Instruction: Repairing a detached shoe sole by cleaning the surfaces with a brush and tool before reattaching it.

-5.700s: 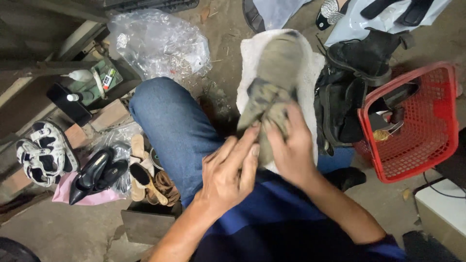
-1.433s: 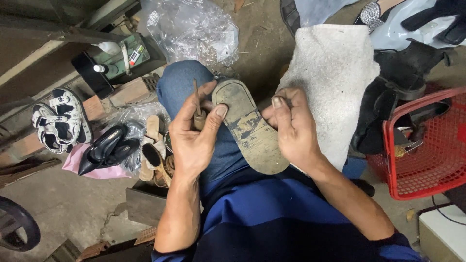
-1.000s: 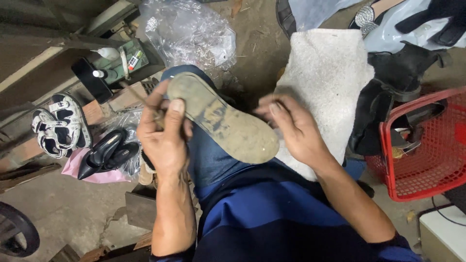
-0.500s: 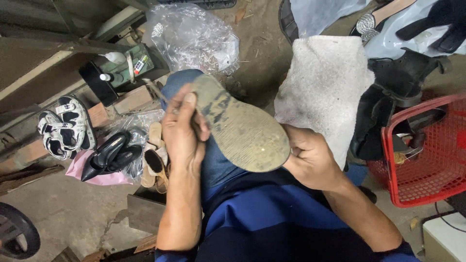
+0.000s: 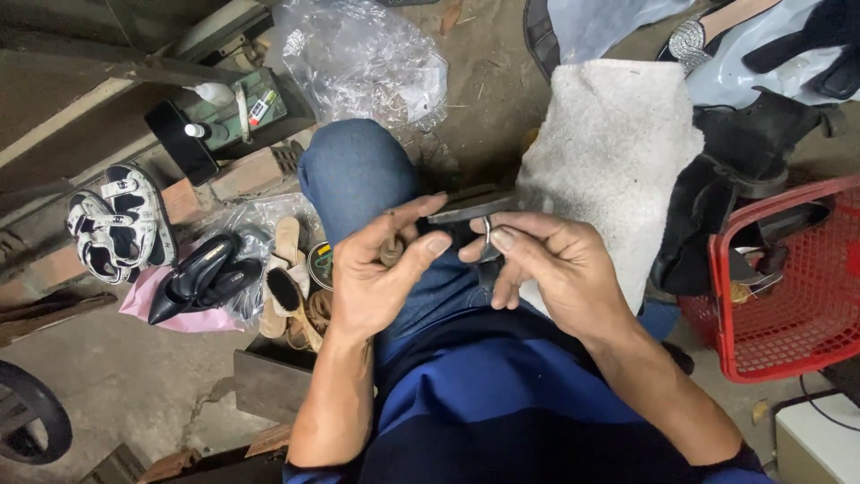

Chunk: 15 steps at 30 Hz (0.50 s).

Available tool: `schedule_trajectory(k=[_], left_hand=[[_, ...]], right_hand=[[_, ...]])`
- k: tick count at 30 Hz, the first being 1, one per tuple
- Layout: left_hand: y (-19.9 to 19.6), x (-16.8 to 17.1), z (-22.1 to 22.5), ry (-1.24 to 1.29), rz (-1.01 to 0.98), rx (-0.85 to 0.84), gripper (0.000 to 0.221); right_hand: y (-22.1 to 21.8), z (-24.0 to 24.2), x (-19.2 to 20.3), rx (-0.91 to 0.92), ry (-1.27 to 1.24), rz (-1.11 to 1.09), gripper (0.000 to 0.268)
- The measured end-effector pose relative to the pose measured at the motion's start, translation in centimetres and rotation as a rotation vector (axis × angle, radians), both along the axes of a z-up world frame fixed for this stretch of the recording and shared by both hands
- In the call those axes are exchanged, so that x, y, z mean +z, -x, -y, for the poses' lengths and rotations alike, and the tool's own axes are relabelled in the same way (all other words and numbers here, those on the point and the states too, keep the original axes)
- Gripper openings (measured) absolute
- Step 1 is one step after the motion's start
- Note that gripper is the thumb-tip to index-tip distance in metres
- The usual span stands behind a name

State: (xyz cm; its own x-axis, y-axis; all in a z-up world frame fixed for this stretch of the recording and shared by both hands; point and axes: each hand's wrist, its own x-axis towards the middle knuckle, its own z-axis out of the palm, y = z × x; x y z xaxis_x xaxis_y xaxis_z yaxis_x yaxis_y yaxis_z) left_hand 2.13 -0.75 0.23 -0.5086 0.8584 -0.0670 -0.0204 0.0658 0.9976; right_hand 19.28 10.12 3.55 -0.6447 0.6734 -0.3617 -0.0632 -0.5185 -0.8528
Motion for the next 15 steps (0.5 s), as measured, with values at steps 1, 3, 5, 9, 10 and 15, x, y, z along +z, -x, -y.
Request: schedule_trajectory(k=[1,3,5,9,10,15], left_hand=[[-0.2,0.2,-0.2,0.001,0.002,-0.002,0.036],[-0.5,0.5,-0.6,0.013,-0.010,0.021,0.032],[-0.6,1.1,-1.0,0.023,-0.020,0.038,0.029],[-0.8,2.4,-1.7,0.050,-0.053,0.093,0.020],[-0.8,2.7,-1.9,0.052,-0.053,0.093,0.020],[-0.7,2.9,-2.0,0.048,-0.036,0.099,0.015]], right_hand=[[0.0,0.1,0.0,-0.002,0.001,0.002,0.026],[0.1,0.3,-0.1,0.001,0.002,-0.037,0.025],[0.0,0.2,-0.4,0.006,-0.002,-0.047,0.025],[0.0,0.0,-0.4,0.062,-0.031,-0.077,0.029],[0.1,0.0,-0.4,0.062,-0.029,-0.077,0.029],[-0.1,0.1,-1.4,0.056,-0.047,-0.058,0.027]])
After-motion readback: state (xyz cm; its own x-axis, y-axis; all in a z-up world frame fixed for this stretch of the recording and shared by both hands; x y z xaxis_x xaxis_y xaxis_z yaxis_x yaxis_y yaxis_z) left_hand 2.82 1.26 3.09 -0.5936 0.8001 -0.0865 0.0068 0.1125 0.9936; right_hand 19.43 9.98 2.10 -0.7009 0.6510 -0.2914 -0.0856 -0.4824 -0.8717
